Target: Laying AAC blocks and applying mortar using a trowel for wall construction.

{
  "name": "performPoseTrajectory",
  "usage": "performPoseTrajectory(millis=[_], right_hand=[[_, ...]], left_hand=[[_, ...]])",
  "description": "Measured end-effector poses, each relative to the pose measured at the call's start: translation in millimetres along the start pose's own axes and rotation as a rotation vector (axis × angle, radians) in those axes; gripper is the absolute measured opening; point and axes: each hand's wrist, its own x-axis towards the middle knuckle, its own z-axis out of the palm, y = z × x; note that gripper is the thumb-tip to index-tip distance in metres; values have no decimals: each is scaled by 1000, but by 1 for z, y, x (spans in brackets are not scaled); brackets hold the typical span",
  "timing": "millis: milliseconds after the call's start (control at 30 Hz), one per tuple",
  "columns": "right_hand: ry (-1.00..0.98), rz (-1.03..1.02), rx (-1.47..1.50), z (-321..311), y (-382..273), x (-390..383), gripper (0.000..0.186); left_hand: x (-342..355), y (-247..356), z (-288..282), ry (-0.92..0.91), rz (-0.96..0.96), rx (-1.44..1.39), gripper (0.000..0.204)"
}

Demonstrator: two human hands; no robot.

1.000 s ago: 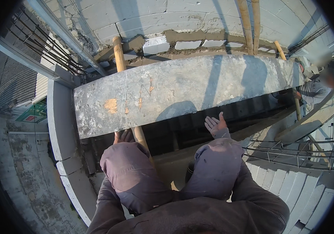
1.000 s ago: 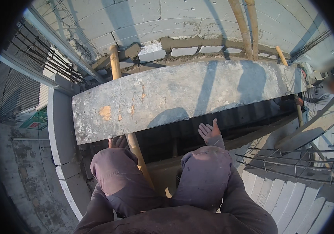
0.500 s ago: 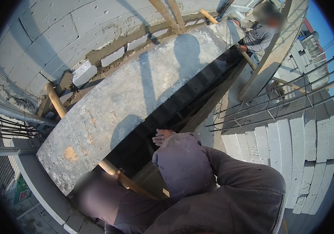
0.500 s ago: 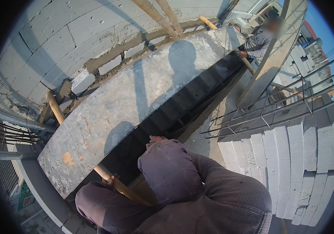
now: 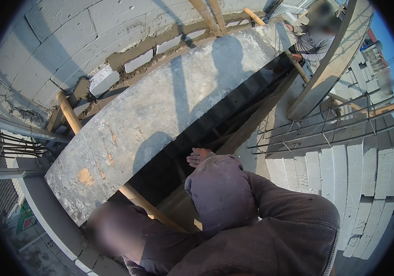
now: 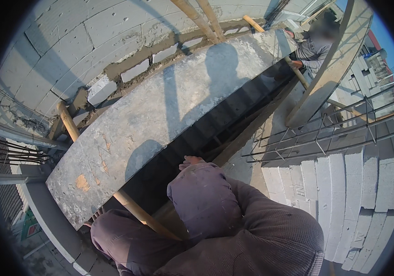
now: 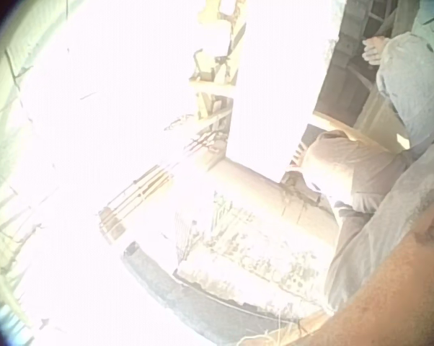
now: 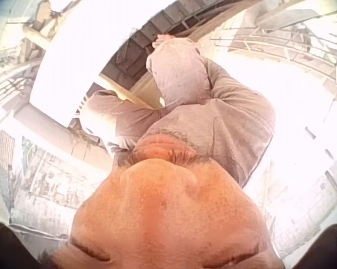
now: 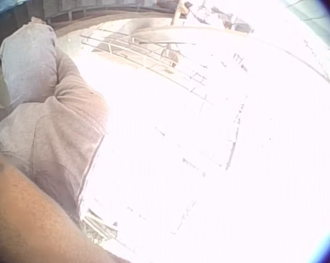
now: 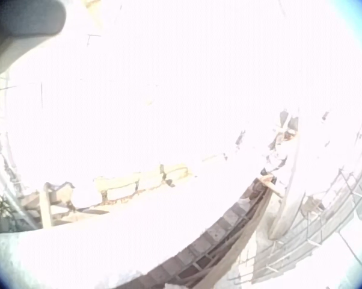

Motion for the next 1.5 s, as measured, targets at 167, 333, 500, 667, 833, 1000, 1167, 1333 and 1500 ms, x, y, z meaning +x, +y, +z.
performPoseTrajectory(millis=[167,333,500,667,833,1000,1167,1333,1500], right_hand=[[-74,-33,6,-10,-4,-3,59],[-74,9,-20,-15,-5,3,62],[-71,31,1,-5,0,5,62],[-104,47,25,-7,2,10,63],[-92,43,-17,-9,1,8,63],[-49,1,-10,-4,1,4,59],[-52,-4,23,-17,2,15,48],[-28,-64,18,-22,10,18,53],[-10,-57,31,-17,6,2,49]], left_hand=[[-43,98,-92,281,253,-95,67],[-43,94,-99,290,282,-119,64],[-48,103,-90,296,256,-105,62],[-51,100,-90,235,267,-96,66],[-47,94,-94,223,247,-48,72],[-40,98,-108,168,274,-72,75],[-39,100,-97,220,279,-58,80],[-28,105,-117,194,257,-52,76],[-17,102,-126,228,241,-28,74]])
